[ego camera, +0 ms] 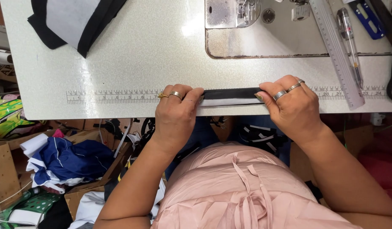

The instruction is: Marking and cutting small fabric pieces using a ruler, pen, and scissors at a sewing workstation.

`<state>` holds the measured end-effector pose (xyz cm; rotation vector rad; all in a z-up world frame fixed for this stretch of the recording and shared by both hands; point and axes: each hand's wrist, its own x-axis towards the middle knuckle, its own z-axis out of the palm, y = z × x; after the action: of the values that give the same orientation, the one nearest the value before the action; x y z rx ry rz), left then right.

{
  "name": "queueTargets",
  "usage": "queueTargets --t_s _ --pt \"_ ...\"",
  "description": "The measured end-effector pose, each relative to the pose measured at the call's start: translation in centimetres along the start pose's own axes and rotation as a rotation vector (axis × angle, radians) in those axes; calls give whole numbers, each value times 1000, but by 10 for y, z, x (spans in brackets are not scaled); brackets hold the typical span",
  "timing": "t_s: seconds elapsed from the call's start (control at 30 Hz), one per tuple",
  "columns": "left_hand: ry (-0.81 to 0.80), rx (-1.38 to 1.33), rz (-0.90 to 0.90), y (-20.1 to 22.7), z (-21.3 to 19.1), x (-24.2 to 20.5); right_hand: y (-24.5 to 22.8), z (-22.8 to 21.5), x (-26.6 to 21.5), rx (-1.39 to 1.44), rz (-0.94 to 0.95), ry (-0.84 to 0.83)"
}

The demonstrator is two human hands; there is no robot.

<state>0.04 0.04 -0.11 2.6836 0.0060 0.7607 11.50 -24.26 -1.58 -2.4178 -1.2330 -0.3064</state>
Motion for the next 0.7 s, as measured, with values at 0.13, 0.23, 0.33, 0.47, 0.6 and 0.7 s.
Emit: queueTargets --t_s 0.13,0.23,0.33,0.47,0.6,0.7 --pt "-13 -20 -17 -2 2 -1 4 8 -6 -71 -31 44" --pt "-12 -11 -23 -3 1 -2 -21 5 4 -118 -173 131" --pt "-16 -15 -24 -1 -1 0 -54 10 8 -17 -274 121" --pt "-18 -3 -33 -1 -2 1 -62 24 -2 10 -245 -21" --pt "-25 -38 -45 -3 -2 2 -62 22 0 -3 -230 -54" --pt "-49 -53 -66 -3 -2 3 -62 20 0 17 -215 -73"
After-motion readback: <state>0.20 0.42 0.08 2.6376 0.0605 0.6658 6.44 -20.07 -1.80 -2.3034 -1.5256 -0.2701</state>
